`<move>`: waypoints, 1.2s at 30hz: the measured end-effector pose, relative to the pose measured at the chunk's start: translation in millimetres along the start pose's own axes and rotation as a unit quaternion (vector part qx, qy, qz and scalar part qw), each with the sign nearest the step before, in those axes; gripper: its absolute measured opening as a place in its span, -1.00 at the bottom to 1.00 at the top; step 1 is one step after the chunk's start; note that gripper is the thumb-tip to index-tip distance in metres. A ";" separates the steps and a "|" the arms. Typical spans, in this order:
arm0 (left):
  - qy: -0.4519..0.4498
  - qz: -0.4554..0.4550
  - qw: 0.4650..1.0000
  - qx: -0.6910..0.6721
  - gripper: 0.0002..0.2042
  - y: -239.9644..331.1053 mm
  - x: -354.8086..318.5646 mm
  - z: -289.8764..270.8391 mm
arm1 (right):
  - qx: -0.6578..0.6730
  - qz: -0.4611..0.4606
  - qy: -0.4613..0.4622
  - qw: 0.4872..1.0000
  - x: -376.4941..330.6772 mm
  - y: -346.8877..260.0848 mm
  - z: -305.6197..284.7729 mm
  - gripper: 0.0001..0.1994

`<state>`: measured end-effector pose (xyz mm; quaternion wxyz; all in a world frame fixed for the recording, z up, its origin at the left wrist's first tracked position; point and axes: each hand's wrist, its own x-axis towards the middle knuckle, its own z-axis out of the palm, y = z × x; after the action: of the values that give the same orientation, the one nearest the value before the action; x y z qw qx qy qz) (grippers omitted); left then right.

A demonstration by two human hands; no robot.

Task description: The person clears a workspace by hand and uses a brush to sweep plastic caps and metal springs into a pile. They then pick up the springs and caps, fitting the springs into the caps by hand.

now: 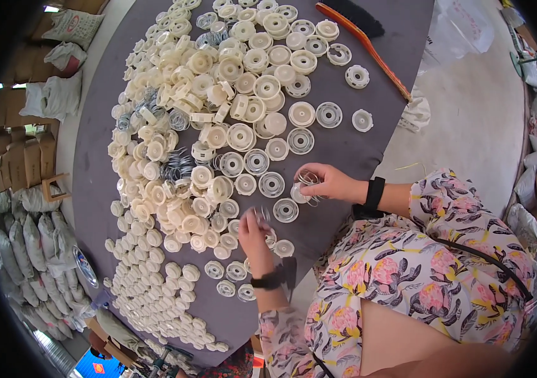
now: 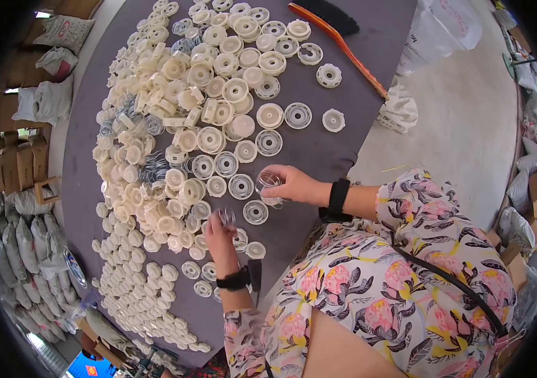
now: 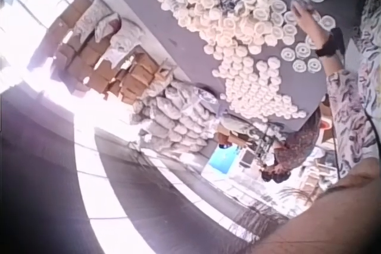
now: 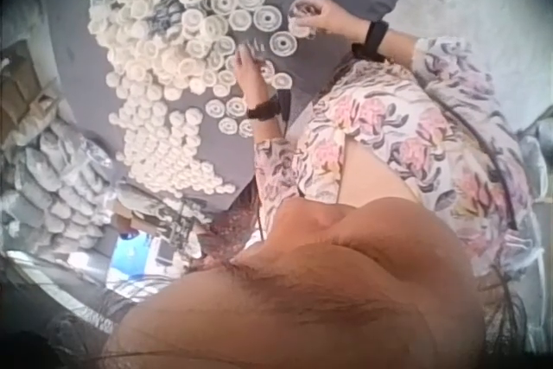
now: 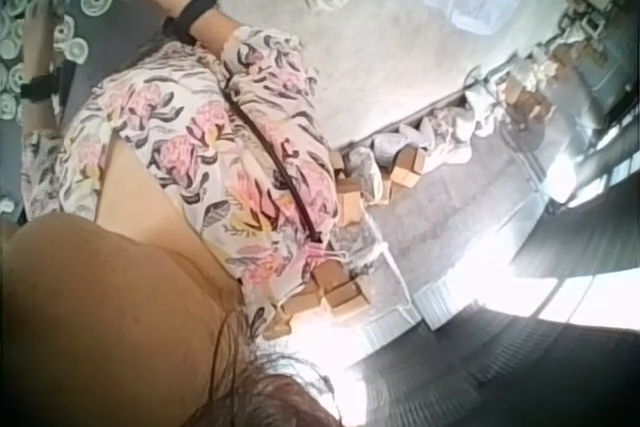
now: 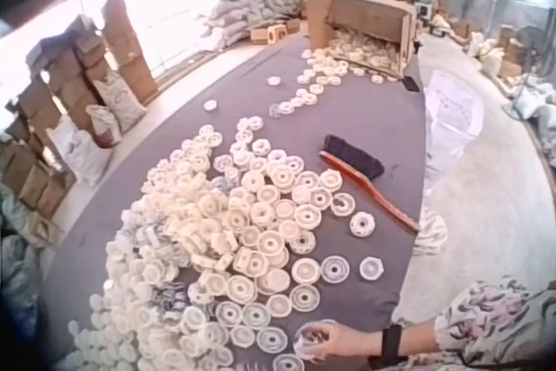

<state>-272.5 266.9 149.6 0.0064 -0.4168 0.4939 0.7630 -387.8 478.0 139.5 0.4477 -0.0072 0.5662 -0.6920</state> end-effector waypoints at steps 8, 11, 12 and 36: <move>0.062 0.341 0.830 0.437 -0.56 14.7 112.1 25.0 | -0.016 0.017 0.015 1.000 -7.4 3.0 2.3 -0.65; 0.070 0.331 0.713 0.614 -0.56 19.6 122.8 29.1 | -0.007 0.021 0.029 0.999 -9.1 5.8 -6.1 -0.62; 0.034 0.293 0.733 0.613 -0.55 18.8 121.6 27.0 | 0.002 0.021 0.040 0.999 -9.7 6.9 -9.6 -0.62; -0.049 0.392 0.689 0.608 -0.82 10.9 111.6 69.4 | 0.137 0.119 0.031 0.983 12.0 0.0 -43.6 -0.58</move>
<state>-393.5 269.1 97.5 -0.0178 -0.0523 0.9671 0.2482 -417.6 504.3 117.9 0.5057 0.1429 0.4766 -0.7048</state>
